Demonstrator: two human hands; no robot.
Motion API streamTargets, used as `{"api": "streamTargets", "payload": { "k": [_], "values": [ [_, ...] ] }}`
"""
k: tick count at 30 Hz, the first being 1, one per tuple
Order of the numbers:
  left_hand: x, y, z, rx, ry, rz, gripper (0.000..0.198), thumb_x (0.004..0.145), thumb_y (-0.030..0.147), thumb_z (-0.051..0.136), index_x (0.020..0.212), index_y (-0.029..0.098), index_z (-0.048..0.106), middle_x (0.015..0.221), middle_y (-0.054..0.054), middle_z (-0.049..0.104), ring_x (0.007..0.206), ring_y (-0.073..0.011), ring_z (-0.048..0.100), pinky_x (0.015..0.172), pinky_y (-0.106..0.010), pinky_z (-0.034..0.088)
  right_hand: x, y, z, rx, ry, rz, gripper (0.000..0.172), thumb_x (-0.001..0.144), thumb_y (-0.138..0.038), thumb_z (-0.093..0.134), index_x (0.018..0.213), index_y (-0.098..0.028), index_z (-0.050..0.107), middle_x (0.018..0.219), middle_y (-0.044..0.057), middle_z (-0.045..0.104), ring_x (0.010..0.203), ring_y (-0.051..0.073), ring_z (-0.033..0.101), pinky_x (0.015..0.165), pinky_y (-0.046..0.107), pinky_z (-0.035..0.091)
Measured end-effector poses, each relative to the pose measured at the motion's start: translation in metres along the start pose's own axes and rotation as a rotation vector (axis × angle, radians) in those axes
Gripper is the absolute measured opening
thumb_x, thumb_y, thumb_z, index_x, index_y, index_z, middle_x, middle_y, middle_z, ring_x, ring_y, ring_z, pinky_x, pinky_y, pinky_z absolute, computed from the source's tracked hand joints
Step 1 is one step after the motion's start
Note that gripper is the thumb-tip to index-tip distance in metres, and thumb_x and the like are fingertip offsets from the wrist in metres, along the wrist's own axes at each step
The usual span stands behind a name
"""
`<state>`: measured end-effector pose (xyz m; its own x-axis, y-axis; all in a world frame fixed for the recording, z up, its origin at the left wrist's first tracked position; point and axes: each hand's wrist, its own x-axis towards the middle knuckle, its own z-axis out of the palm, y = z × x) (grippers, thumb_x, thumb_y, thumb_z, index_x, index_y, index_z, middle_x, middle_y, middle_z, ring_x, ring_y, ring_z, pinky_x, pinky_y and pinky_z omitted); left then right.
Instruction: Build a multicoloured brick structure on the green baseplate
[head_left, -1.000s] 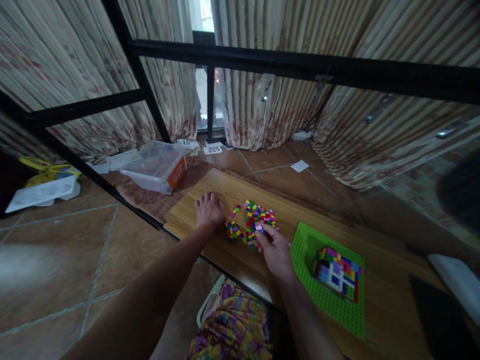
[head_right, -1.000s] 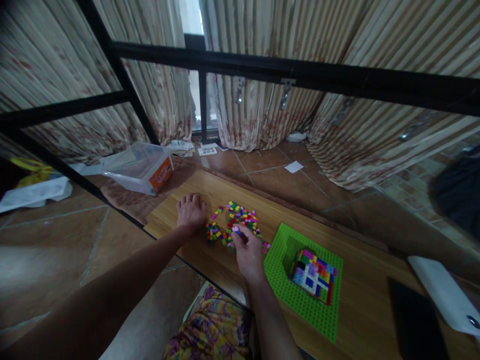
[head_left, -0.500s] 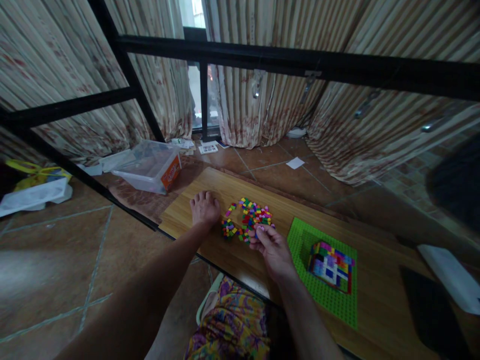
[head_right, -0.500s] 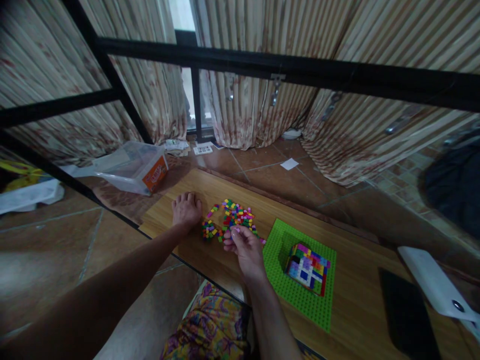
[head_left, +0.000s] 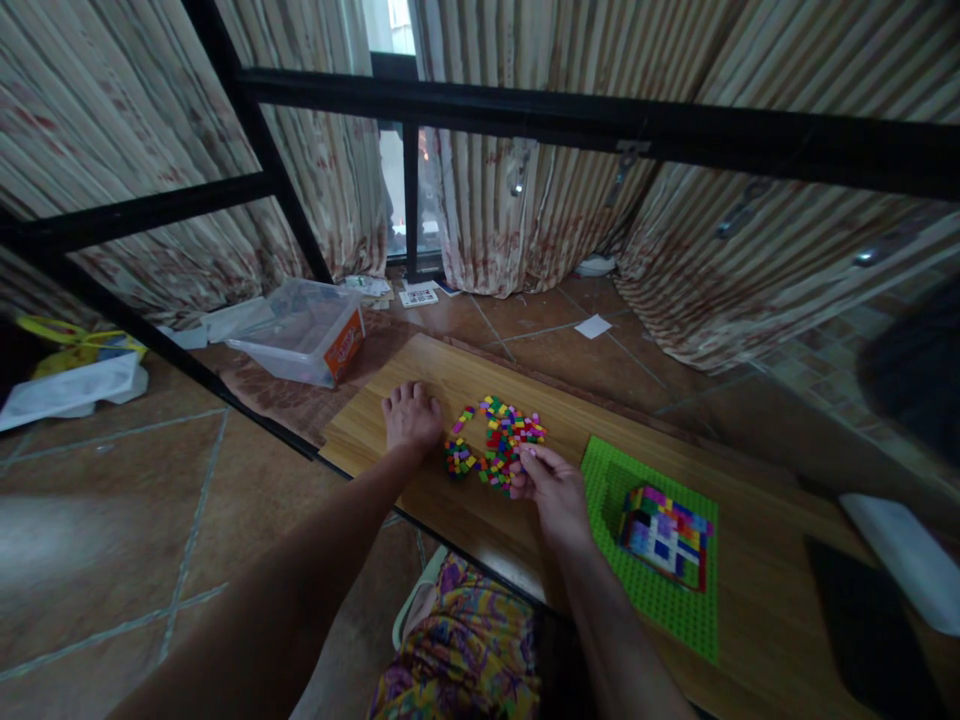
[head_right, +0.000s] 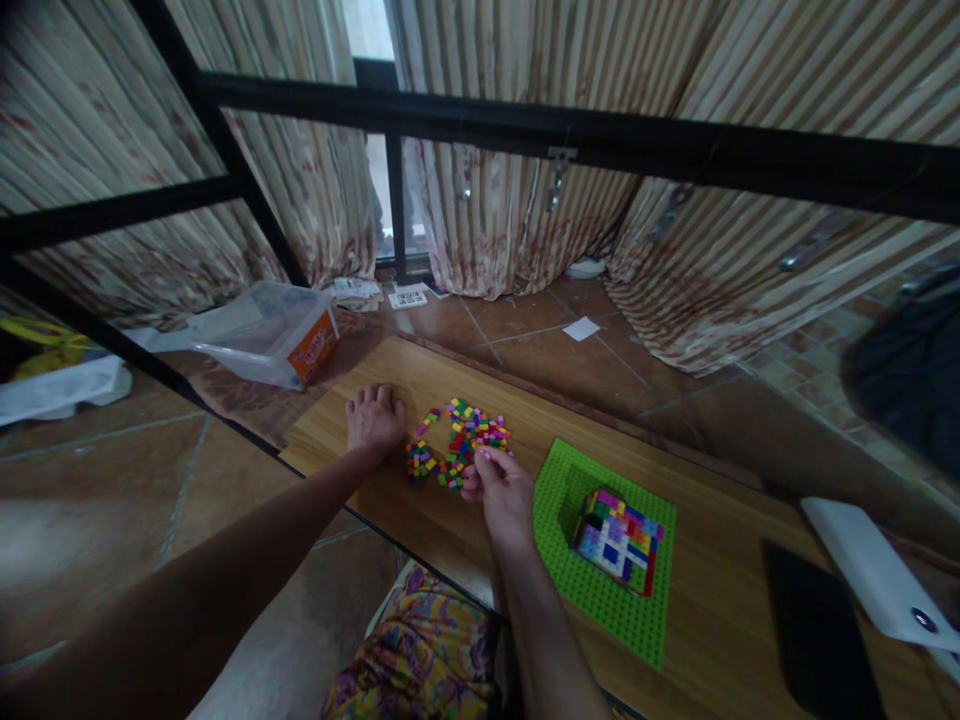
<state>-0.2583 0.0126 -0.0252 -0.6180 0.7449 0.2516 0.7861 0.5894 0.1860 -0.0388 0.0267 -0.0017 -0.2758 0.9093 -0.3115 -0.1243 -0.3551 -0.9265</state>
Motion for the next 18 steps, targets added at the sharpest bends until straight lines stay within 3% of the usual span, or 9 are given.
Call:
{"api": "streamTargets", "payload": {
  "k": [8,18],
  "values": [
    [0.001,-0.002,0.002,-0.012,0.012,0.002,0.037,0.091,0.033,0.036,0.116,0.017,0.058,0.12,-0.013,0.06,0.11,-0.03,0.05,0.092,-0.045,0.037,0.011,-0.005,-0.005,-0.112,-0.062,0.006,0.059,0.062,-0.049,0.075,0.11,-0.017,0.063,0.06,-0.004,0.064,0.046,0.011,0.056,0.043,0.025,0.05],
    [0.0,-0.001,0.002,-0.025,0.015,0.0,0.037,0.09,0.033,0.038,0.116,0.018,0.058,0.12,-0.013,0.059,0.111,-0.0308,0.05,0.093,-0.045,0.037,-0.002,-0.004,-0.014,0.026,-0.102,-0.013,0.041,0.06,-0.045,0.081,0.089,-0.019,0.07,0.082,0.006,0.074,0.077,0.019,0.072,0.072,0.034,0.058]
  ]
}}
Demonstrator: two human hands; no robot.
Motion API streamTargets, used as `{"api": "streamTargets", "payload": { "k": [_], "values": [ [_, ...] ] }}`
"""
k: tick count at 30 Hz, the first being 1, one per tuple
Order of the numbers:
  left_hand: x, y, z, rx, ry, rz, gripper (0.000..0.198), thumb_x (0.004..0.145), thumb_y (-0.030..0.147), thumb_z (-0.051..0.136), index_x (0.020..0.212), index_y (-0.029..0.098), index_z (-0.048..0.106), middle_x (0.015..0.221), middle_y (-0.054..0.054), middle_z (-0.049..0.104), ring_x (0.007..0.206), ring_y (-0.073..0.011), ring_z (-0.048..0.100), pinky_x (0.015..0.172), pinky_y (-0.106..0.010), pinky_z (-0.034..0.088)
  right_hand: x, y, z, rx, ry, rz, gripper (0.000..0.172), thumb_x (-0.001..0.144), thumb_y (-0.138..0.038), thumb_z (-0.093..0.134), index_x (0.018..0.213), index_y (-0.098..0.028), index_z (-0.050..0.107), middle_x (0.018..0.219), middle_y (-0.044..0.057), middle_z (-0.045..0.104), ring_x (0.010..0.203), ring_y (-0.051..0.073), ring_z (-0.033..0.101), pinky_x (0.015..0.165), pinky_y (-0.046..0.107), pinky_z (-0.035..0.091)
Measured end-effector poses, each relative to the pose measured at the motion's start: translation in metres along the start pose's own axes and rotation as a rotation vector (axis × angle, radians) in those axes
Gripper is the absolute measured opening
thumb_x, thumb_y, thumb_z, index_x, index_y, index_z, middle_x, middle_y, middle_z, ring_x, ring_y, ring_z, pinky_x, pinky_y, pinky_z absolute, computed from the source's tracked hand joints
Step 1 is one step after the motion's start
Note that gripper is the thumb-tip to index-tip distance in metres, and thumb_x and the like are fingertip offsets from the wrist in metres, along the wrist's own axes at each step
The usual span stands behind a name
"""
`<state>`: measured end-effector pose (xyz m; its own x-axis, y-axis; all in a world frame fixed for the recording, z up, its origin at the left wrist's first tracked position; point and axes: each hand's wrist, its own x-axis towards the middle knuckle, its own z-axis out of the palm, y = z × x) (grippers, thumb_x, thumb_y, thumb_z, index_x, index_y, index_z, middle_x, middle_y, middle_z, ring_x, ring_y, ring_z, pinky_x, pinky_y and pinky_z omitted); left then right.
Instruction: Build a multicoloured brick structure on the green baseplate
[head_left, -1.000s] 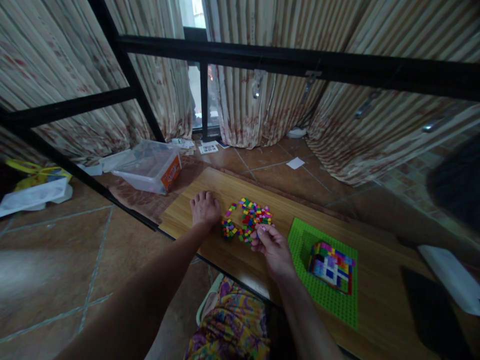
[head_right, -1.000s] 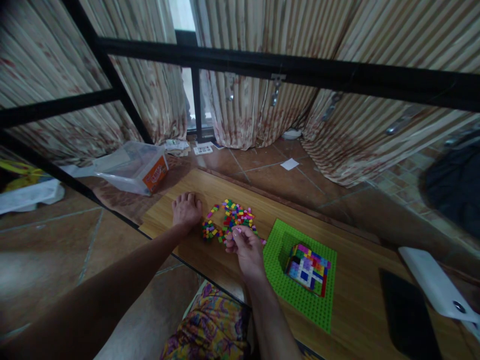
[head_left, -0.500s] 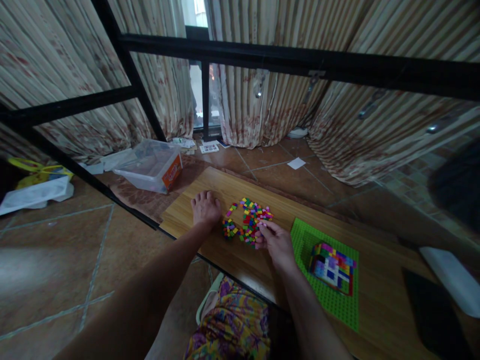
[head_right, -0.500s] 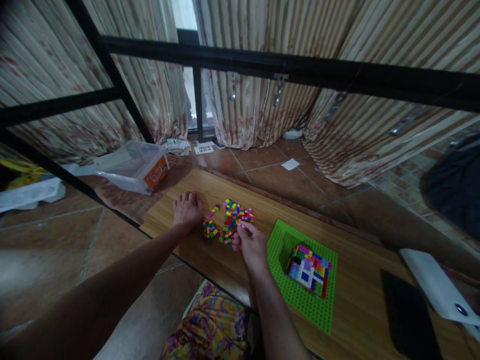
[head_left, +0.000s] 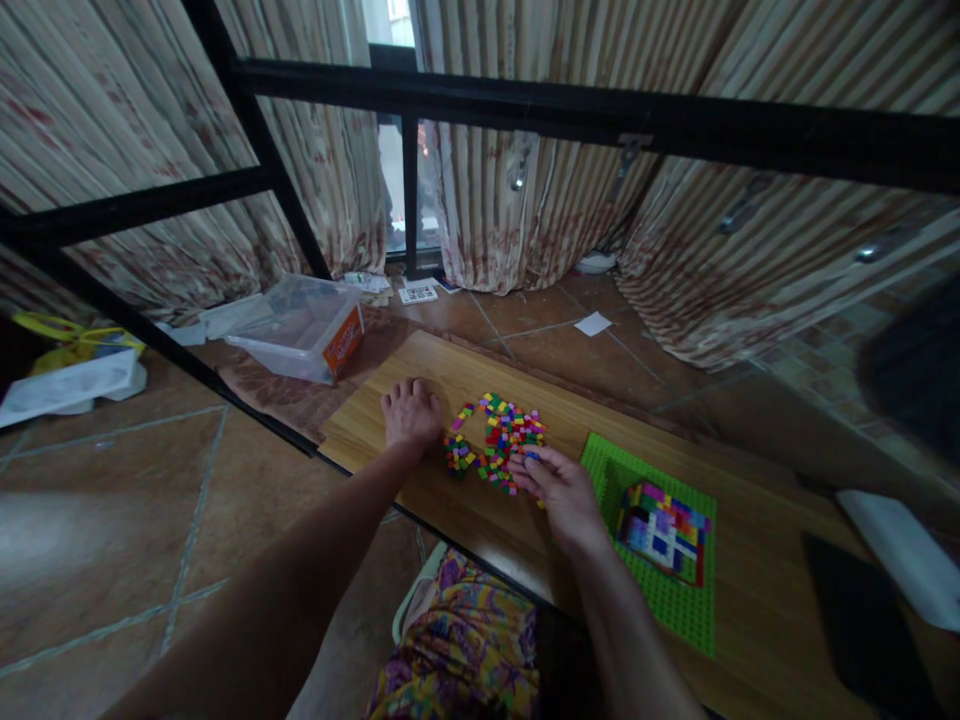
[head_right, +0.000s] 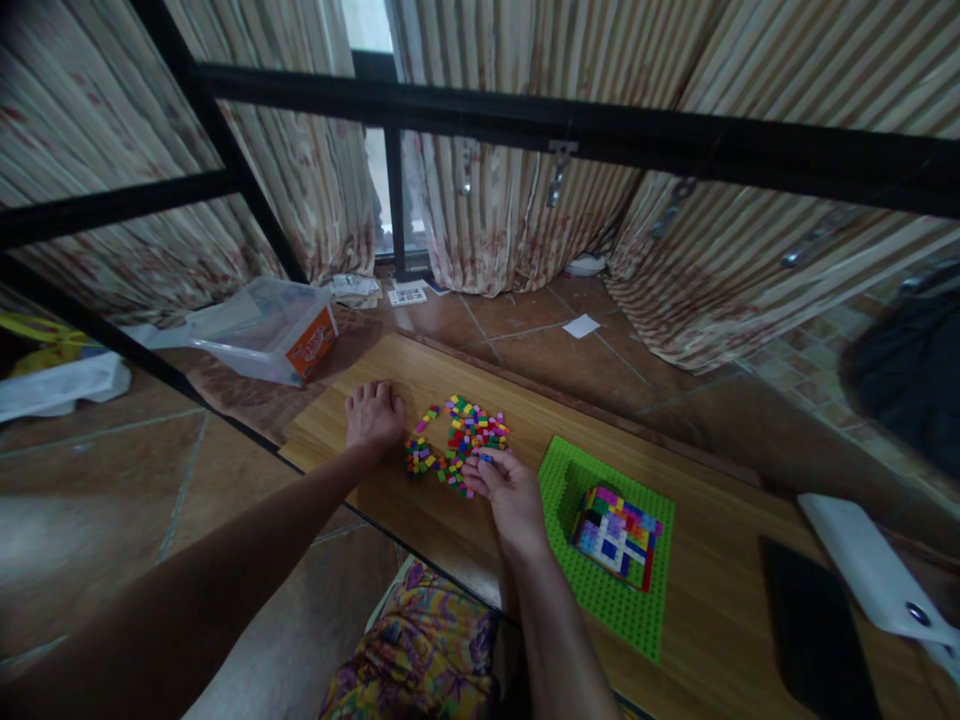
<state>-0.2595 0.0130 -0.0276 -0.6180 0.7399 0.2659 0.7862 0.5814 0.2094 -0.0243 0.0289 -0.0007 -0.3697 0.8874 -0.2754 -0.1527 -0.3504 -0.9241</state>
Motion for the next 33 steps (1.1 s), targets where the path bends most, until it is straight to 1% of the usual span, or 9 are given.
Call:
{"api": "streamTargets", "payload": {
  "k": [3,9,13,16,20,25,27,30,33],
  "values": [
    [0.0,0.0,-0.001,-0.001,-0.013,-0.007,0.036,0.09,0.033,0.037,0.114,0.018,0.059,0.12,-0.014,0.059,0.111,-0.0308,0.05,0.093,-0.046,0.037,-0.003,-0.001,0.001,0.006,0.019,-0.013,0.038,0.061,-0.045,0.081,0.088,-0.019,0.071,0.083,0.006,0.074,0.078,0.02,0.072,0.07,0.033,0.058],
    [0.0,0.001,-0.003,-0.002,-0.027,-0.005,0.037,0.091,0.033,0.036,0.116,0.018,0.058,0.121,-0.014,0.059,0.113,-0.0306,0.049,0.094,-0.045,0.036,-0.007,-0.002,0.005,0.018,0.042,-0.049,0.034,0.066,-0.043,0.078,0.09,-0.02,0.071,0.08,0.005,0.074,0.071,0.018,0.071,0.061,0.029,0.057],
    [-0.001,0.001,-0.005,-0.005,-0.046,-0.011,0.037,0.091,0.033,0.036,0.117,0.017,0.058,0.122,-0.015,0.058,0.114,-0.0308,0.048,0.095,-0.046,0.035,0.0,-0.003,0.004,-0.024,0.065,-0.089,0.036,0.067,-0.043,0.077,0.094,-0.02,0.072,0.082,0.004,0.074,0.068,0.017,0.07,0.061,0.03,0.057],
    [0.0,0.002,-0.005,-0.005,-0.056,-0.013,0.037,0.091,0.033,0.035,0.116,0.018,0.058,0.122,-0.014,0.058,0.114,-0.0304,0.048,0.096,-0.046,0.035,0.014,-0.004,0.002,-0.158,0.077,-0.146,0.033,0.068,-0.041,0.075,0.094,-0.021,0.073,0.081,0.003,0.074,0.071,0.018,0.069,0.066,0.033,0.057],
    [0.0,0.002,-0.005,-0.006,-0.057,-0.019,0.038,0.092,0.033,0.035,0.117,0.018,0.058,0.122,-0.014,0.058,0.113,-0.0304,0.048,0.096,-0.046,0.035,0.035,-0.003,0.0,-0.413,0.077,-0.195,0.025,0.071,-0.035,0.067,0.092,-0.023,0.074,0.073,0.002,0.073,0.069,0.021,0.069,0.065,0.035,0.055],
    [0.0,0.001,-0.004,-0.002,-0.047,-0.012,0.037,0.091,0.032,0.035,0.116,0.017,0.058,0.123,-0.013,0.059,0.113,-0.0298,0.049,0.095,-0.045,0.036,0.048,-0.002,-0.001,-0.754,0.067,-0.324,0.027,0.072,-0.032,0.064,0.094,-0.021,0.075,0.075,0.004,0.074,0.069,0.022,0.068,0.072,0.038,0.052],
    [0.0,0.001,-0.004,-0.001,-0.049,-0.017,0.036,0.091,0.033,0.036,0.114,0.017,0.058,0.122,-0.013,0.059,0.113,-0.0299,0.049,0.095,-0.045,0.036,0.05,-0.002,-0.003,-0.798,0.055,-0.335,0.028,0.072,-0.033,0.064,0.094,-0.02,0.075,0.081,0.005,0.075,0.069,0.022,0.068,0.071,0.037,0.051],
    [0.0,0.001,-0.004,-0.002,-0.055,-0.024,0.036,0.092,0.033,0.036,0.115,0.018,0.058,0.123,-0.013,0.058,0.114,-0.03,0.049,0.096,-0.045,0.036,0.054,-0.004,-0.005,-0.813,0.066,-0.32,0.028,0.077,-0.034,0.058,0.096,-0.021,0.074,0.088,0.005,0.075,0.067,0.021,0.068,0.068,0.036,0.052],
    [0.0,0.001,-0.003,-0.009,-0.047,-0.024,0.036,0.092,0.033,0.035,0.116,0.018,0.058,0.124,-0.014,0.058,0.114,-0.03,0.049,0.096,-0.045,0.035,0.061,-0.011,-0.001,-0.924,0.119,-0.406,0.026,0.083,-0.03,0.053,0.098,-0.023,0.074,0.092,0.006,0.075,0.08,0.022,0.069,0.077,0.036,0.051]
  ]
}}
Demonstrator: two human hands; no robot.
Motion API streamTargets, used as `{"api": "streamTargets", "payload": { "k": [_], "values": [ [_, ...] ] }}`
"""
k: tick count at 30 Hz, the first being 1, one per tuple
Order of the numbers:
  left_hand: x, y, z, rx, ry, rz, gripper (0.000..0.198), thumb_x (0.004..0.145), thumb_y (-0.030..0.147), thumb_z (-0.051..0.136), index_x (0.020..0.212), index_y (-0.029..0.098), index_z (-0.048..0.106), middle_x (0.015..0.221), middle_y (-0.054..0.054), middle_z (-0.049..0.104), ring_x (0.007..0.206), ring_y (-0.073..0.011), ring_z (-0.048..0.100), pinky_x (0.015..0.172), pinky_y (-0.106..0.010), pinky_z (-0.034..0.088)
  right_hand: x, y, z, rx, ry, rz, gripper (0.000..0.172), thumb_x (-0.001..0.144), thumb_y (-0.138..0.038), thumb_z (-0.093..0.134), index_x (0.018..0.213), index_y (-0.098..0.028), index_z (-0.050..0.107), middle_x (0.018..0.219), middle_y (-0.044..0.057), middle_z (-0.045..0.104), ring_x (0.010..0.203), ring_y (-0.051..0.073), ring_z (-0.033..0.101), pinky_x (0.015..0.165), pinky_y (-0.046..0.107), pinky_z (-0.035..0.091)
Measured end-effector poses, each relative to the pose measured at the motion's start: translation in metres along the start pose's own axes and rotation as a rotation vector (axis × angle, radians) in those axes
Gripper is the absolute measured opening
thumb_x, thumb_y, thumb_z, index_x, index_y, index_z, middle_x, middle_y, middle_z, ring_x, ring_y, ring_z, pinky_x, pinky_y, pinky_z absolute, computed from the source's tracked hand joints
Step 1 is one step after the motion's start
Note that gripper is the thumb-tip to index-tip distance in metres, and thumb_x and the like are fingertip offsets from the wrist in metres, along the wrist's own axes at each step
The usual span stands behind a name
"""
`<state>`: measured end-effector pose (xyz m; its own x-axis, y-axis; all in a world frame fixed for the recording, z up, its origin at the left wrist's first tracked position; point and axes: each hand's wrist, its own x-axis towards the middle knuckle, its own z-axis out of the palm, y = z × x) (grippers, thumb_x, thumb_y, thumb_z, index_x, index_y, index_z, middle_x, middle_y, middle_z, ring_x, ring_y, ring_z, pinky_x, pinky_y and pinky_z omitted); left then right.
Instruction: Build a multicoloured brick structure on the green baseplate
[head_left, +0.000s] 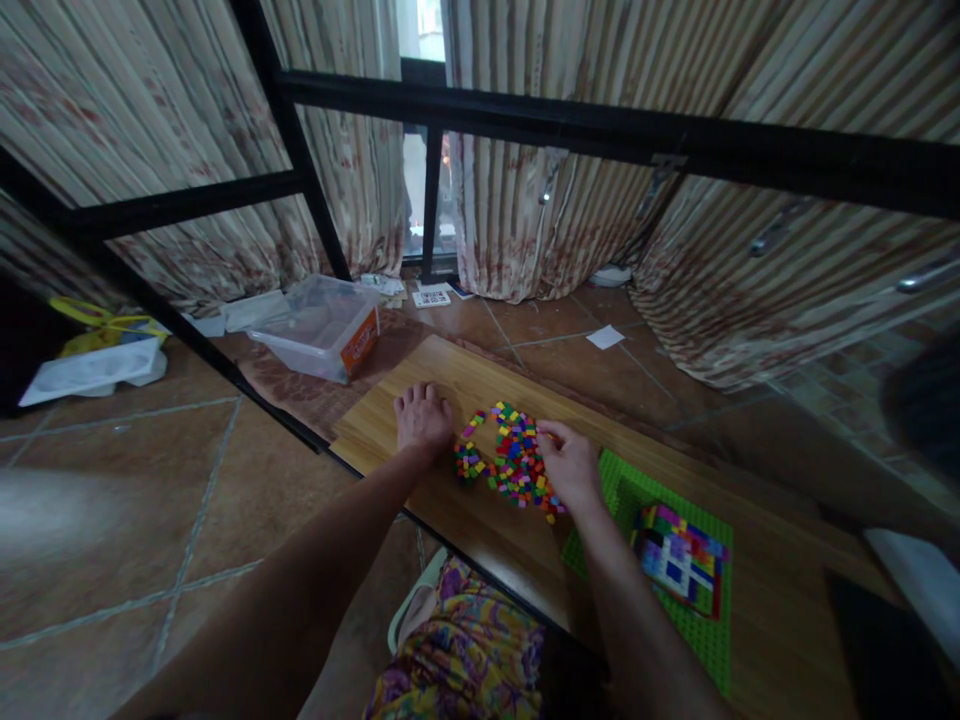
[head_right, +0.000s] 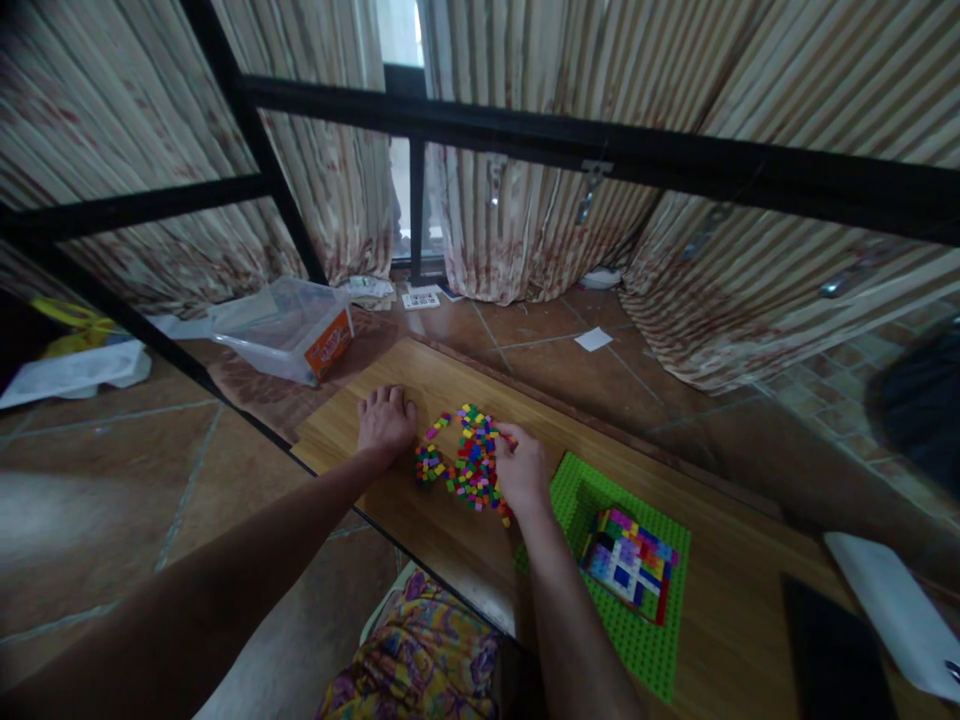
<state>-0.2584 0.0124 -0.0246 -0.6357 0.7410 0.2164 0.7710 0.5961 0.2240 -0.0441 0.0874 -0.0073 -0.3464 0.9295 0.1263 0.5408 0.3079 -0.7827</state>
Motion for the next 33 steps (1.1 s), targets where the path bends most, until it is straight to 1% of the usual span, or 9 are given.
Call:
{"api": "streamTargets", "payload": {
  "k": [2,6,9,12,18,22,26,30,33],
  "values": [
    [0.0,0.0,0.0,-0.002,0.004,0.004,0.037,0.092,0.033,0.034,0.116,0.018,0.058,0.124,-0.014,0.058,0.113,-0.0302,0.049,0.096,-0.046,0.036,0.01,-0.005,0.003,-0.116,-0.004,-0.087,0.028,0.086,-0.026,0.049,0.101,-0.022,0.073,0.097,0.007,0.074,0.09,0.022,0.068,0.083,0.036,0.05],
    [0.0,0.0,-0.001,-0.003,-0.002,0.005,0.037,0.092,0.033,0.035,0.117,0.018,0.058,0.123,-0.014,0.058,0.113,-0.0301,0.049,0.095,-0.046,0.036,0.034,-0.015,0.019,-0.298,-0.099,-0.25,0.031,0.087,-0.018,0.047,0.108,-0.02,0.07,0.107,0.01,0.071,0.1,0.022,0.064,0.091,0.036,0.045],
    [0.0,-0.001,0.0,-0.013,0.016,0.009,0.036,0.091,0.033,0.036,0.116,0.018,0.058,0.122,-0.014,0.059,0.113,-0.0298,0.049,0.095,-0.046,0.036,0.047,-0.018,0.033,-0.33,-0.137,-0.305,0.032,0.084,-0.013,0.051,0.11,-0.019,0.069,0.109,0.01,0.07,0.105,0.023,0.061,0.098,0.037,0.041],
    [0.0,-0.001,0.001,-0.015,0.033,0.013,0.036,0.091,0.032,0.036,0.116,0.017,0.058,0.122,-0.013,0.059,0.114,-0.0295,0.049,0.094,-0.045,0.036,0.05,-0.016,0.042,-0.357,-0.167,-0.328,0.034,0.079,-0.009,0.055,0.108,-0.02,0.069,0.106,0.01,0.07,0.104,0.024,0.06,0.096,0.037,0.04],
    [0.0,-0.001,0.001,-0.015,0.013,0.011,0.036,0.092,0.033,0.035,0.116,0.018,0.057,0.122,-0.013,0.058,0.113,-0.0287,0.05,0.095,-0.045,0.036,0.042,-0.012,0.043,-0.384,-0.188,-0.352,0.034,0.077,-0.008,0.056,0.106,-0.021,0.07,0.102,0.008,0.069,0.1,0.024,0.059,0.092,0.036,0.041],
    [-0.001,-0.001,-0.002,-0.013,0.002,0.001,0.036,0.092,0.033,0.036,0.116,0.018,0.057,0.124,-0.013,0.058,0.114,-0.0287,0.049,0.096,-0.045,0.035,0.03,-0.013,0.035,-0.379,-0.197,-0.386,0.036,0.078,-0.011,0.055,0.11,-0.023,0.068,0.102,0.006,0.068,0.098,0.023,0.057,0.091,0.036,0.041],
    [-0.001,0.0,-0.002,-0.022,0.004,0.009,0.035,0.091,0.033,0.036,0.115,0.018,0.058,0.123,-0.013,0.058,0.114,-0.0292,0.049,0.096,-0.045,0.035,0.014,-0.014,0.025,-0.388,-0.188,-0.463,0.037,0.081,-0.015,0.054,0.116,-0.023,0.065,0.104,0.007,0.066,0.1,0.024,0.055,0.092,0.037,0.041],
    [-0.001,-0.001,-0.001,-0.011,0.018,0.008,0.035,0.092,0.032,0.036,0.116,0.018,0.057,0.121,-0.013,0.059,0.113,-0.0293,0.049,0.096,-0.045,0.035,0.002,-0.019,0.017,-0.445,-0.204,-0.498,0.038,0.081,-0.012,0.05,0.116,-0.022,0.065,0.105,0.008,0.063,0.103,0.024,0.056,0.097,0.038,0.04],
    [-0.001,-0.001,0.0,0.002,0.028,0.017,0.035,0.092,0.032,0.035,0.115,0.018,0.057,0.12,-0.013,0.059,0.112,-0.0294,0.05,0.095,-0.044,0.036,-0.002,-0.021,0.014,-0.435,-0.206,-0.487,0.04,0.081,-0.009,0.049,0.116,-0.023,0.064,0.107,0.008,0.062,0.101,0.023,0.058,0.097,0.037,0.042]
  ]
}}
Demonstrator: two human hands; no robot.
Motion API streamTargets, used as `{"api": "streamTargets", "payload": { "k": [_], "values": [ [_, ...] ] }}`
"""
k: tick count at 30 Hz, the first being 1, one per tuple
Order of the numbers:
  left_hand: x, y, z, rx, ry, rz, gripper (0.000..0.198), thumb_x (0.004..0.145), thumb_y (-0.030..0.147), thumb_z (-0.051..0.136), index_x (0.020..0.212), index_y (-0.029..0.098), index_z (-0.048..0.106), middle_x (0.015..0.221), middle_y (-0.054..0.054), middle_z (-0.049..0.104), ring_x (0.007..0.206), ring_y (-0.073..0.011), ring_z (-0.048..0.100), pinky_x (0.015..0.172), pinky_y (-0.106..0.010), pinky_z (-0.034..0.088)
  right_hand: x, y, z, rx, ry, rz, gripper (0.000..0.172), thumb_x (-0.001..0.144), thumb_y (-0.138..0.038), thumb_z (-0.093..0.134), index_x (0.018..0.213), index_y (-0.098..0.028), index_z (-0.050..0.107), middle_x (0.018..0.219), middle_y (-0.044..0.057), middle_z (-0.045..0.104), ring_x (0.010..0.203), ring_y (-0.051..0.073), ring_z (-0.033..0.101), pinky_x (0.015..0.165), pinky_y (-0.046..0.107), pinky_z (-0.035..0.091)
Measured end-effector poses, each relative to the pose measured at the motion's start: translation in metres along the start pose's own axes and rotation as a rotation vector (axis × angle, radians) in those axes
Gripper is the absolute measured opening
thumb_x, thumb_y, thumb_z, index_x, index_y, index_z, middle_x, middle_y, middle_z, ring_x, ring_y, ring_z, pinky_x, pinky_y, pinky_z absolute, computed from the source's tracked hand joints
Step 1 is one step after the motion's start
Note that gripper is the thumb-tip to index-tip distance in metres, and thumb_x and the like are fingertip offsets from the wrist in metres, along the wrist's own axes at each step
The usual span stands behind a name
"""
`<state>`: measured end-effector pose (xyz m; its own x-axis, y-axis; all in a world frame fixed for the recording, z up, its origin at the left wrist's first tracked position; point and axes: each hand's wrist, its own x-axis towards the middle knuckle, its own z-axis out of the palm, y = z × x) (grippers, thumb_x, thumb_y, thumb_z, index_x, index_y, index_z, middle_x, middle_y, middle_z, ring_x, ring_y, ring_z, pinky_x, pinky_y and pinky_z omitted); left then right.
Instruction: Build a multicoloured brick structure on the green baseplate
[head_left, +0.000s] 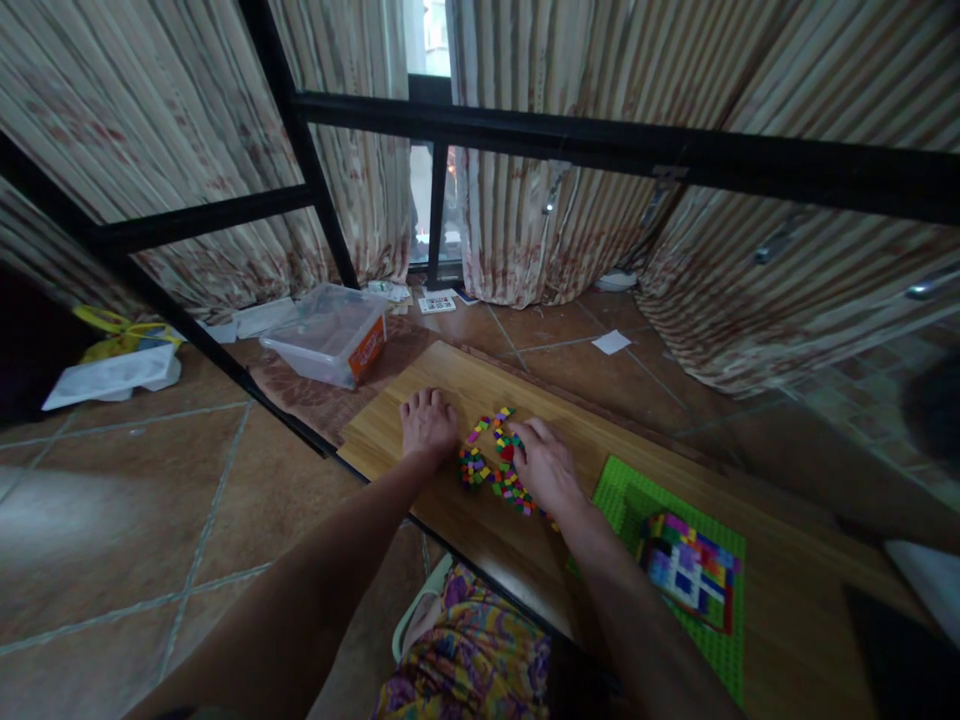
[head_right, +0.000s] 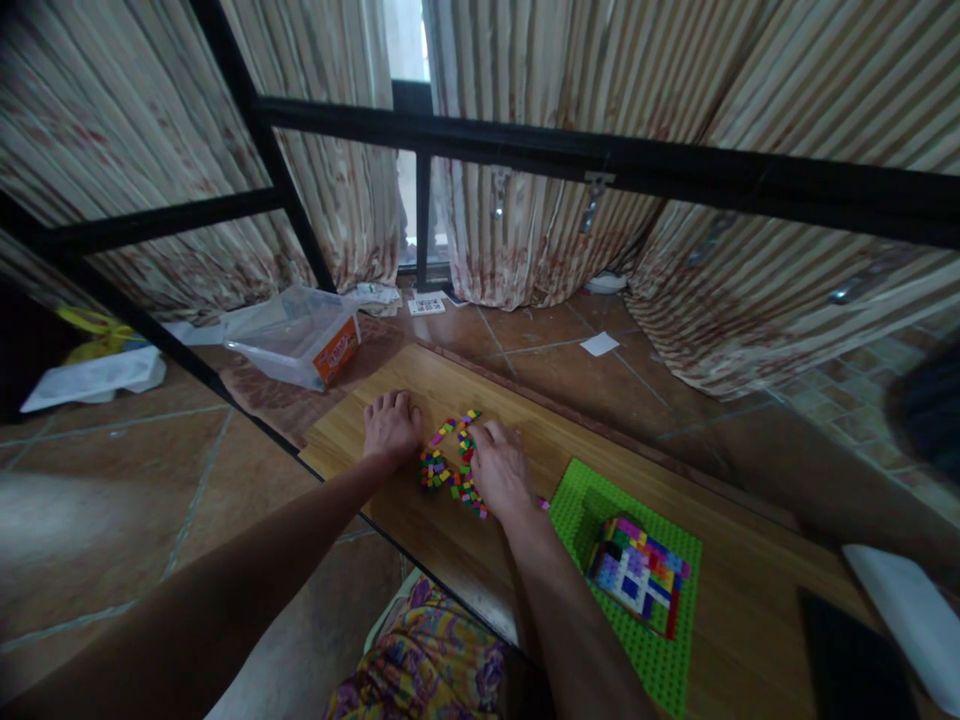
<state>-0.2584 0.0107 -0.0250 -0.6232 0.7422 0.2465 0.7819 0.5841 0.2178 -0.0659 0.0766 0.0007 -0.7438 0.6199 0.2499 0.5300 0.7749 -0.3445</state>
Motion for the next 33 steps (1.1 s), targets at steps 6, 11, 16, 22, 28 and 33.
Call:
{"api": "streamTargets", "payload": {
  "k": [6,11,16,22,28,33],
  "values": [
    [0.0,0.001,-0.001,0.01,-0.007,-0.01,0.034,0.092,0.032,0.035,0.112,0.018,0.058,0.12,-0.013,0.059,0.112,-0.0293,0.05,0.095,-0.044,0.036,-0.012,0.007,0.004,0.4,0.144,0.177,0.03,0.08,-0.017,0.054,0.106,-0.02,0.069,0.11,0.009,0.063,0.097,0.021,0.063,0.091,0.037,0.049],
    [0.001,0.0,0.0,-0.001,0.005,-0.006,0.034,0.092,0.033,0.035,0.112,0.017,0.058,0.119,-0.014,0.059,0.111,-0.0297,0.05,0.093,-0.045,0.036,-0.028,-0.002,0.005,1.138,0.326,0.528,0.028,0.069,-0.032,0.073,0.095,-0.021,0.073,0.097,0.004,0.072,0.089,0.02,0.068,0.088,0.038,0.052],
    [0.001,-0.001,0.002,0.005,0.0,0.0,0.035,0.091,0.033,0.035,0.112,0.017,0.059,0.119,-0.013,0.06,0.112,-0.0299,0.049,0.093,-0.045,0.036,-0.042,-0.021,-0.006,1.612,0.322,0.637,0.036,0.058,-0.03,0.085,0.092,-0.022,0.075,0.088,0.001,0.076,0.087,0.016,0.069,0.089,0.033,0.052],
    [0.002,0.0,0.001,0.003,-0.009,-0.004,0.035,0.092,0.033,0.035,0.111,0.018,0.059,0.12,-0.013,0.06,0.113,-0.0291,0.05,0.094,-0.044,0.035,-0.048,-0.024,-0.019,1.622,0.399,0.723,0.029,0.062,-0.036,0.085,0.08,-0.02,0.07,0.075,-0.002,0.073,0.065,0.011,0.068,0.067,0.023,0.057],
    [0.002,0.0,0.0,0.02,-0.013,-0.001,0.034,0.092,0.032,0.034,0.11,0.017,0.059,0.12,-0.013,0.06,0.112,-0.0295,0.05,0.093,-0.045,0.036,-0.05,-0.024,-0.024,1.716,0.344,0.723,0.032,0.062,-0.036,0.085,0.079,-0.019,0.065,0.077,0.001,0.074,0.062,0.01,0.067,0.061,0.021,0.056],
    [0.002,0.001,0.001,0.025,-0.007,-0.007,0.034,0.092,0.033,0.035,0.11,0.017,0.059,0.118,-0.013,0.06,0.112,-0.03,0.05,0.093,-0.045,0.036,-0.05,-0.024,-0.023,1.696,0.363,0.739,0.031,0.06,-0.034,0.086,0.076,-0.018,0.065,0.068,-0.003,0.07,0.052,0.004,0.058,0.052,0.014,0.051]
  ]
}}
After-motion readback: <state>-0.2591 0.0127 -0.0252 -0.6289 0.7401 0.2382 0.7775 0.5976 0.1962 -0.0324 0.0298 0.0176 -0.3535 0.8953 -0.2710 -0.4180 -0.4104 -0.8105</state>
